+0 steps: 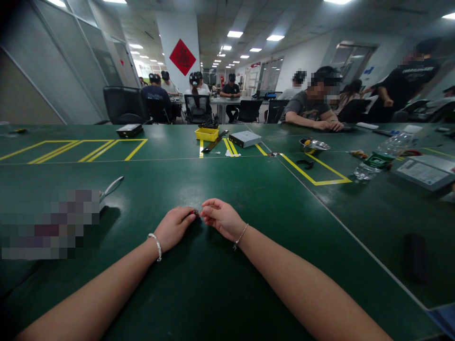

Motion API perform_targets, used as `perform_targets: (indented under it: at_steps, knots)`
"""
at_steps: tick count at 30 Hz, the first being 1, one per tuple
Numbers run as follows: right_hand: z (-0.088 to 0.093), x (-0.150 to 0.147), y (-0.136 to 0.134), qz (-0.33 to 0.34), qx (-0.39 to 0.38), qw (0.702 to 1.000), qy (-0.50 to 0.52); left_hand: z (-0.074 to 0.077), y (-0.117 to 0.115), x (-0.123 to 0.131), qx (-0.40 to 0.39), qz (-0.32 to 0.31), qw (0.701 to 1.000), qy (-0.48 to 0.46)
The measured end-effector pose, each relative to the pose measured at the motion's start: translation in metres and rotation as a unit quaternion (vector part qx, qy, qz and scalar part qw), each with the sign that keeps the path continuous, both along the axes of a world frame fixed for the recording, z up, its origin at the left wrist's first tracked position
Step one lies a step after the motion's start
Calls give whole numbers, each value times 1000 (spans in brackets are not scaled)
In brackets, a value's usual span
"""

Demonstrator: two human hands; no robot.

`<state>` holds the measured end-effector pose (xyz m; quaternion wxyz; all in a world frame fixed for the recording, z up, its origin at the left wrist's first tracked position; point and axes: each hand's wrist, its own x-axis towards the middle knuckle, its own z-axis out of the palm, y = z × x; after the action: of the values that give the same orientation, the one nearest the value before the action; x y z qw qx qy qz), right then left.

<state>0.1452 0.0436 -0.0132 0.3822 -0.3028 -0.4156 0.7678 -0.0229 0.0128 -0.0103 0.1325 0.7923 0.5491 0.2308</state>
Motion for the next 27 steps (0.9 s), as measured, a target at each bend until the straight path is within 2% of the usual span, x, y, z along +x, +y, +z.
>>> perform_targets:
  at_steps: [5, 12, 19, 27]
  knots:
    - [1, -1, 1, -8, -13, 1000, -3, 0, 0, 0, -10, 7, 1000, -22]
    - [1, 0, 3, 16, -26, 1000, -1, 1, -1, -2, 3, 8, 999, -31]
    - [-3, -1, 4, 0, -30, 1000, -2, -2, -1, -2, 7, 26, 999, -47]
    - [5, -6, 0, -29, -23, 998, -59, -4, 0, -1, 38, 48, 996, -66]
